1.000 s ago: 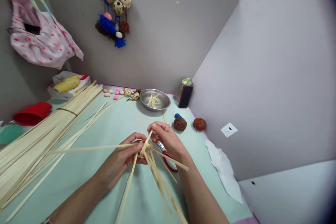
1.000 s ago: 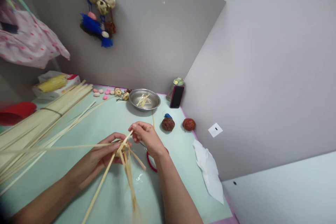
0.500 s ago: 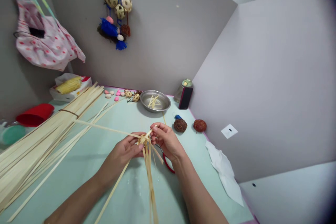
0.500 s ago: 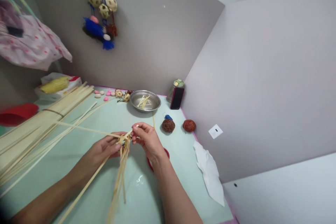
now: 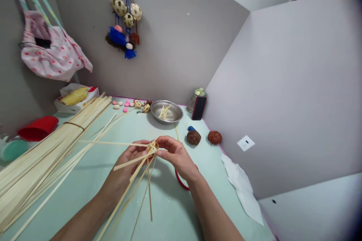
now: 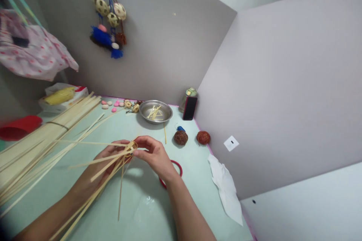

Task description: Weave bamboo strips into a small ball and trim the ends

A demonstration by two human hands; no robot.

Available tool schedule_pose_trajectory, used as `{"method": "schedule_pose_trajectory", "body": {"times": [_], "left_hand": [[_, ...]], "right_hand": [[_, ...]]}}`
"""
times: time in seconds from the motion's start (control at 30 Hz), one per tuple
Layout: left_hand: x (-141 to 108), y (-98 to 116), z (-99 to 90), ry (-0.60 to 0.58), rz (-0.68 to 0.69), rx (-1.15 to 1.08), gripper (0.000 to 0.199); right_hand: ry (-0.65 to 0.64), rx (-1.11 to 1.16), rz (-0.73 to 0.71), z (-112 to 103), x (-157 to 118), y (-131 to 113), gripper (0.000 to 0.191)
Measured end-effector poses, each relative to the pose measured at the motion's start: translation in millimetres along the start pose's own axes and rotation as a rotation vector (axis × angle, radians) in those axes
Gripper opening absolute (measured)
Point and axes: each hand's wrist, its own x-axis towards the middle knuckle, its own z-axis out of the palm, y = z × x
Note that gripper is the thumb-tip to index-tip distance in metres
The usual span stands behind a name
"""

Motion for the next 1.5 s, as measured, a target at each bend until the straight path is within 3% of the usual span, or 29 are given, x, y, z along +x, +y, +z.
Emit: {"method": "schedule_pose_trajectory", "body": {"times": [0.13, 0.3, 0.47, 0.93, 1.17, 1.3, 1.5], "left_hand": [[-4.2, 1.8, 2.0, 0.007, 0.054, 0.022, 0.028], [0.2, -7.4, -3.7, -0.084, 0.068, 0.001, 0.021], [-1.5, -8.5, -4.8, -0.067, 0.074, 0.064, 0.022], [0.3, -6.0, -5.9, -0.035, 0.054, 0.174, 0.02], [-1.1, 3.6, -7.6, -0.114, -0.052, 0.044, 0.024], [-1.0, 9.9, -6.5, -0.142, -0.003, 0.089, 0.022], [5.8, 1.0, -13.3, 0.017, 0.103, 0.368, 0.024]], "right_hand": [[0.043, -0.019, -0.033, 2.6, -0.2, 1.1, 0.026], [0.071, -0.07, -0.078, 5.4, -1.1, 2.5, 0.02], [0.118, -0.347, -0.22, 7.1, -2.9, 3.0, 0.016], [-0.021, -0.56, -0.32, 2.1, -9.2, -5.7, 0.019], [0.015, -0.327, -0.227, 3.5, -6.9, -4.0, 0.019], [0.058, -0.134, -0.129, 0.1, -4.6, -0.9, 0.017], [0.09, 0.032, -0.061, -2.2, -1.3, 2.9, 0.019]]}}
